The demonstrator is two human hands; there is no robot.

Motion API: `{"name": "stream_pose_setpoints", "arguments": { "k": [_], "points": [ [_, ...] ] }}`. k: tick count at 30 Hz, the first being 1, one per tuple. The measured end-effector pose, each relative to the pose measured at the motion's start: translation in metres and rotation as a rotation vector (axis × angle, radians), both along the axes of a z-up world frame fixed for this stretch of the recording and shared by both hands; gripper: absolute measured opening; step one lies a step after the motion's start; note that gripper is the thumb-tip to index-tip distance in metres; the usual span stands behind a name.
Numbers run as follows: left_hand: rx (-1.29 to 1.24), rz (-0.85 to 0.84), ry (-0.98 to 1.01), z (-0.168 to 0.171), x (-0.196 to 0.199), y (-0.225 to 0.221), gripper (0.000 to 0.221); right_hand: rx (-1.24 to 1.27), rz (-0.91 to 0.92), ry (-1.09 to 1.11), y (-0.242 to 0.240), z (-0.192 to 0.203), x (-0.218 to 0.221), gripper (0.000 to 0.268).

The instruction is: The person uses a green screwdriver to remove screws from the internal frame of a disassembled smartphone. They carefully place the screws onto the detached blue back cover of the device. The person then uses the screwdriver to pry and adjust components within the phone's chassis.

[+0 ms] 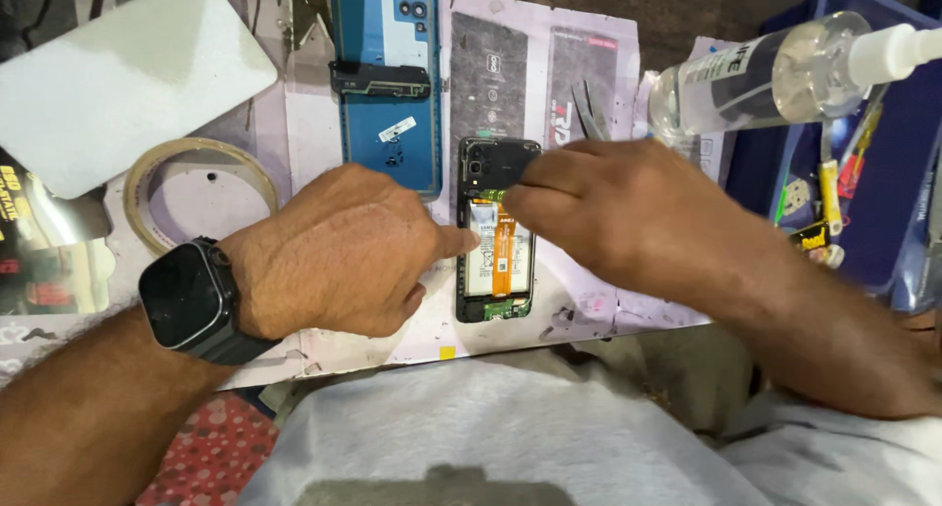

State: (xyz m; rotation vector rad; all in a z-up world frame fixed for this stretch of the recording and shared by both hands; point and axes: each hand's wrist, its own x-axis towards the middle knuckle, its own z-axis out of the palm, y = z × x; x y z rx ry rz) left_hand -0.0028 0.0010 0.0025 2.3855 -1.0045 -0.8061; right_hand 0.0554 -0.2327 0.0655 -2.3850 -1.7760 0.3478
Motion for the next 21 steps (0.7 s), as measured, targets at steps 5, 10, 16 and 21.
{"name": "stream_pose_setpoints", "arguments": {
  "k": [5, 10, 16, 21],
  "points": [
    [-0.063, 0.033, -0.027, 0.003, -0.002, -0.001, 0.067, -0.303, 0.284, -0.275, 0.036, 0.005, 0.009, 0.006],
    [-0.031, 0.014, -0.040, 0.005, -0.002, 0.000, 0.062, -0.579, 0.506, -0.385, 0.053, 0.003, 0.013, 0.025],
    [-0.083, 0.043, -0.019, 0.003, -0.001, 0.002, 0.039, -0.474, 0.417, -0.257, 0.049, -0.007, 0.021, 0.013],
    [-0.046, 0.026, -0.017, 0.007, -0.002, 0.002, 0.040, -0.486, 0.294, -0.189, 0.040, -0.010, 0.020, 0.007]
  ]
}}
